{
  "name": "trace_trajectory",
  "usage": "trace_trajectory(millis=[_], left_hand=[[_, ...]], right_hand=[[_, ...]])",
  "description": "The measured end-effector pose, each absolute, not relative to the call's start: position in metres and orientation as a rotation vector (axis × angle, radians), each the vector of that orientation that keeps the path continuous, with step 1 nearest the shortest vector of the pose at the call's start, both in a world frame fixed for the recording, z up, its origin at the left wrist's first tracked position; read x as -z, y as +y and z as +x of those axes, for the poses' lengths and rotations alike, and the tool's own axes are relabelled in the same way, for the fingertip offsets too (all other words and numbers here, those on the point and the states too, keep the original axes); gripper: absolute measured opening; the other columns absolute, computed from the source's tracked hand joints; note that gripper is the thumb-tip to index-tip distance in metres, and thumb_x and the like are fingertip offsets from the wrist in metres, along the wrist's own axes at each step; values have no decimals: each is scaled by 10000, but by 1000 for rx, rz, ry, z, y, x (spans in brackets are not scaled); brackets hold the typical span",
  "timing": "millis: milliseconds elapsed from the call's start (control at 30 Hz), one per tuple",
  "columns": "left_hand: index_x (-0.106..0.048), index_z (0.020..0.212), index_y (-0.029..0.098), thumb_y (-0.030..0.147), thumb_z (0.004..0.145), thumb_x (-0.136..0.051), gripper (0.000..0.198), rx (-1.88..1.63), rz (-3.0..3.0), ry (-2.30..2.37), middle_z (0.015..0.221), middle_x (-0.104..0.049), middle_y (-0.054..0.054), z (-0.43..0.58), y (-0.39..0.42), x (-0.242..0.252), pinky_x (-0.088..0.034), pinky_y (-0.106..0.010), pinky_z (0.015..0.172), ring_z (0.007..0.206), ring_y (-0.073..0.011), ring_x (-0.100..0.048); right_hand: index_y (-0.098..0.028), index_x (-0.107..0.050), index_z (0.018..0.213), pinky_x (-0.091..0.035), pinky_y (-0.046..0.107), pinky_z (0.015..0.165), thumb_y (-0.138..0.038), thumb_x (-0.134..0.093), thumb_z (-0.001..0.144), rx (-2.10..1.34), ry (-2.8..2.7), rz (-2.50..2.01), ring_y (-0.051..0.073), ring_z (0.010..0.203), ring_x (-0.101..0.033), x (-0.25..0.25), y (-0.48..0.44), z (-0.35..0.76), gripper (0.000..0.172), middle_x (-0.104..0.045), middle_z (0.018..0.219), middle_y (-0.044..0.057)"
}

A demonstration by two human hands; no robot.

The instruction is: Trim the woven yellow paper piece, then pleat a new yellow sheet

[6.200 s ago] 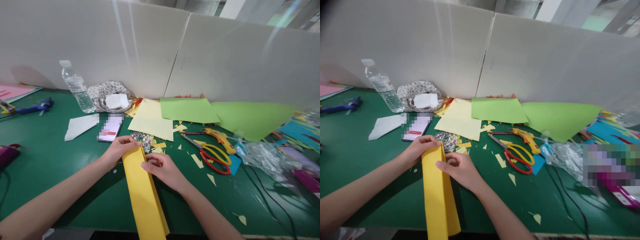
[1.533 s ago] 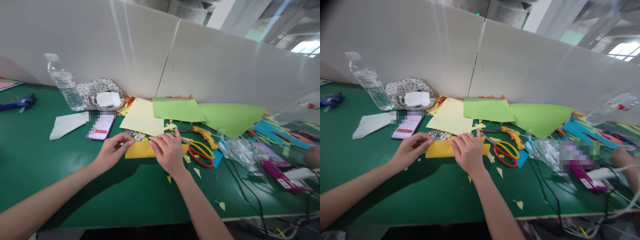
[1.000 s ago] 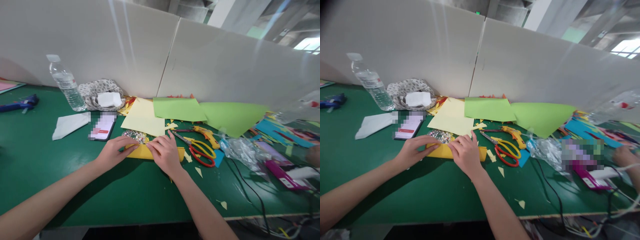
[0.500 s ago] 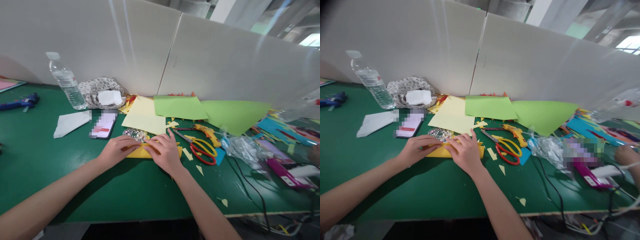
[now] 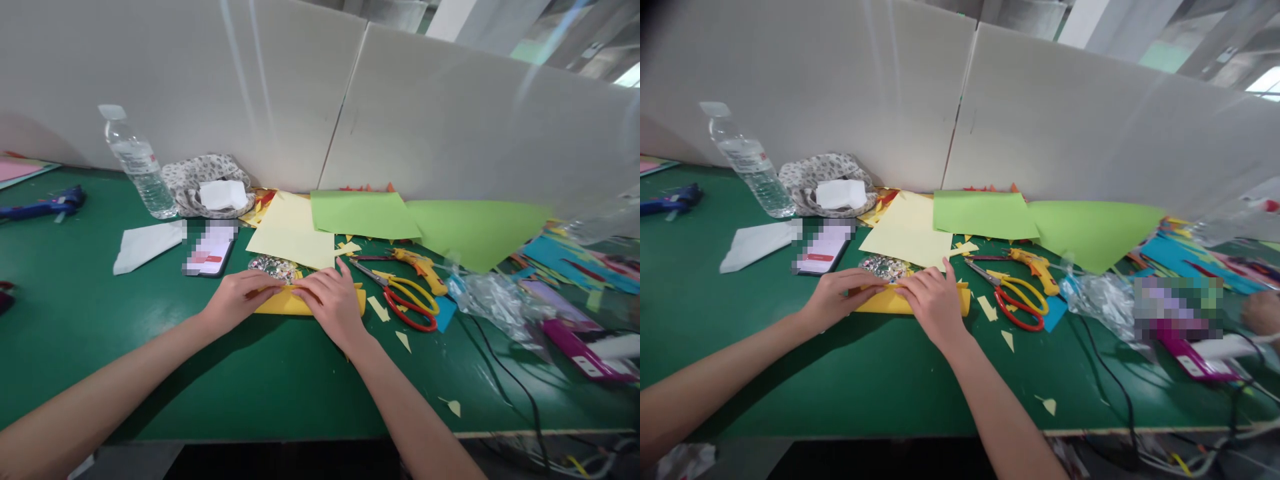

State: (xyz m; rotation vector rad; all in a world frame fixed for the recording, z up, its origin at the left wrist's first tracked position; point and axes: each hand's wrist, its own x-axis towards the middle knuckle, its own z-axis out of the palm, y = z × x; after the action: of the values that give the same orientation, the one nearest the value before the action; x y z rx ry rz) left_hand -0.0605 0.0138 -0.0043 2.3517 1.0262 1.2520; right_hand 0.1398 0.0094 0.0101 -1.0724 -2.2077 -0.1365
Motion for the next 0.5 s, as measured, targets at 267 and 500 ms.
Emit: trace_trajectory(millis=[267, 500], left_hand=[[-675, 913, 203, 228, 850, -517, 172, -1245, 2344, 970, 848, -700, -41, -63, 15, 2, -519, -228, 603, 743, -129, -633], [-671, 937, 201, 261, 806, -585, 168, -1278, 2228, 1062, 871, -707, -39, -62, 17, 7, -506, -206, 527, 693, -123, -635]], right_hand=[[-253, -661, 853, -246, 435, 1012, -300, -528, 861, 189, -2194, -1085, 133, 763, -563, -11, 9, 141, 142, -681, 767, -31], [-254, -664, 852, -241, 426, 1011, -305, -530, 859, 201, -2179, -1080, 130, 757, -562, -8, 10, 140, 144, -678, 765, -35]])
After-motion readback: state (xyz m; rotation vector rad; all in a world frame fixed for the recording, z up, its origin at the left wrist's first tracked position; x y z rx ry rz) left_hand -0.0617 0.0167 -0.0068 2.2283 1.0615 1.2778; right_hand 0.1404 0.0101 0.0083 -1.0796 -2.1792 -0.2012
